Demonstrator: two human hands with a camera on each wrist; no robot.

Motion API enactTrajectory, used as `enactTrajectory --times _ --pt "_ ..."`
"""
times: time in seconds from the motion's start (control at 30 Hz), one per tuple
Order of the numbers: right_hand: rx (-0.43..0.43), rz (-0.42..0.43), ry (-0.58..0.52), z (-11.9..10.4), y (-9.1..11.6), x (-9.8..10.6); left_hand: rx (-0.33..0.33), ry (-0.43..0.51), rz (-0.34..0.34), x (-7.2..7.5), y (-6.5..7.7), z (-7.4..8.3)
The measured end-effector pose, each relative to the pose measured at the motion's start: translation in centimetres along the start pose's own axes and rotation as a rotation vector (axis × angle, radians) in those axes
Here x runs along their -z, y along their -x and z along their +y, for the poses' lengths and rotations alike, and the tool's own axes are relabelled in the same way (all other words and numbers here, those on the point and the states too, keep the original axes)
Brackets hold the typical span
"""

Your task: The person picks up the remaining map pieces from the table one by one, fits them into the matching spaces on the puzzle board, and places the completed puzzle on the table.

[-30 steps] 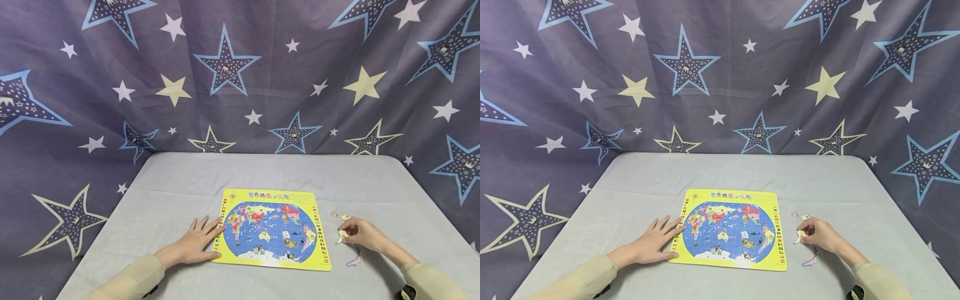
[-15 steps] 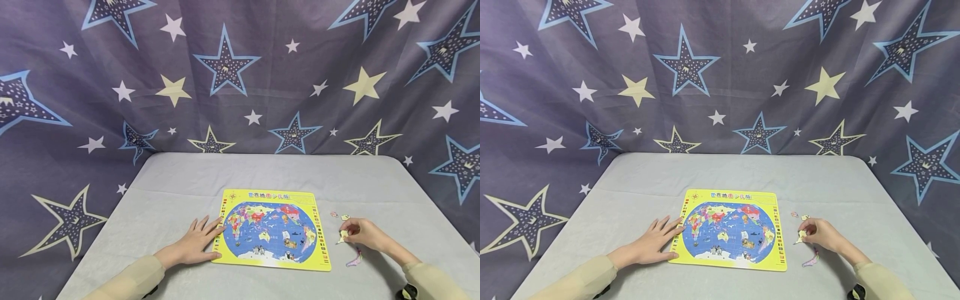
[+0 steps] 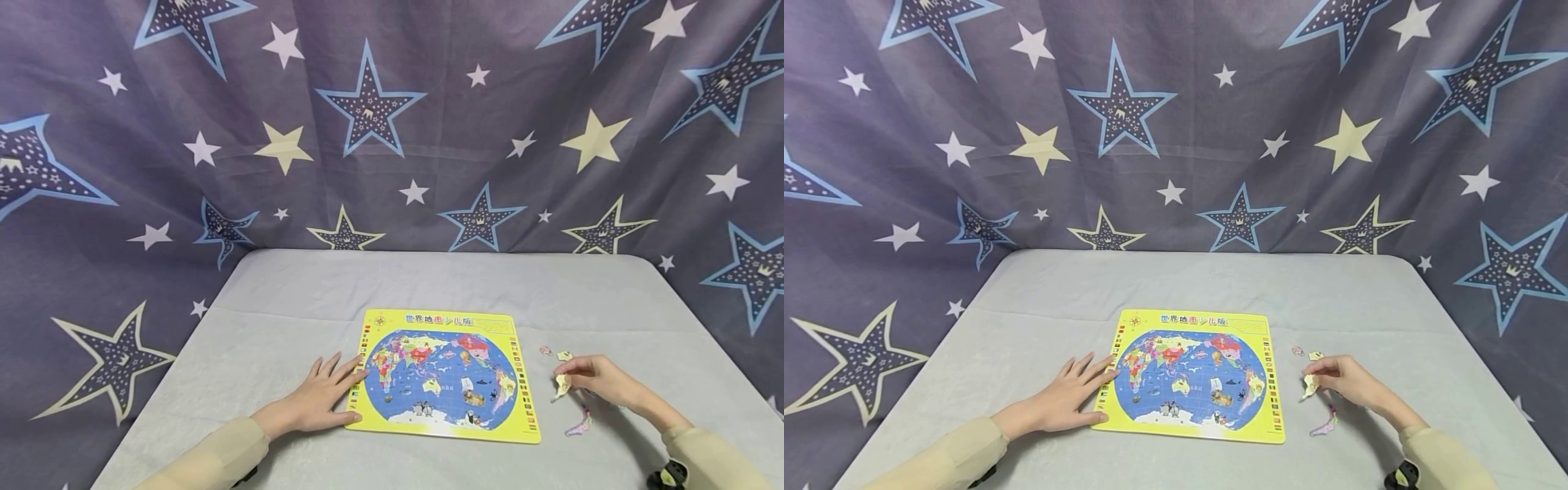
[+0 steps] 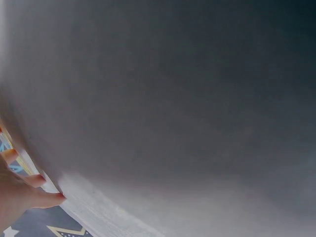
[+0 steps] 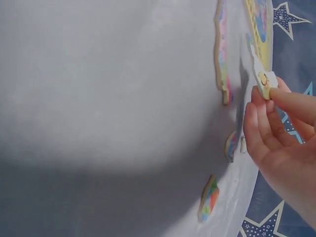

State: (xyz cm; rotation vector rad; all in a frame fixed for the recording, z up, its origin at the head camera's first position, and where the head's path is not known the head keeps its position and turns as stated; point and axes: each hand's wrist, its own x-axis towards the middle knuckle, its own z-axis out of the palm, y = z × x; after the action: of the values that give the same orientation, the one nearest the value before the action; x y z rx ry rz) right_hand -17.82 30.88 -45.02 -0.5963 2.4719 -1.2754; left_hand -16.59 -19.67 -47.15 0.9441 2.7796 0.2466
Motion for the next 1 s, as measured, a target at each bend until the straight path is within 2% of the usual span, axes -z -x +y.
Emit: enactTrajectory --times 0.17,0.6,0.87,1.0 --pt "-0.08 0.018 -0.005 -0.7 -0.5 0.0 0.001 0.002 0.0 0.0 0.0 0.0" --pt "-0.044 0.03 -0.002 -1.8 -2.6 -1.3 -0.002 -0.002 0.002 0.0 0.0 0.0" --pt "-0.026 -0.014 -0.081 -2.6 -3.9 -2.2 -0.008 0.0 0.001 0.0 0.1 0.0" --pt "-0.021 -0.025 -0.087 -2.7 -4.3 -2.6 -0.01 0.002 0.006 0.0 0.1 0.1"
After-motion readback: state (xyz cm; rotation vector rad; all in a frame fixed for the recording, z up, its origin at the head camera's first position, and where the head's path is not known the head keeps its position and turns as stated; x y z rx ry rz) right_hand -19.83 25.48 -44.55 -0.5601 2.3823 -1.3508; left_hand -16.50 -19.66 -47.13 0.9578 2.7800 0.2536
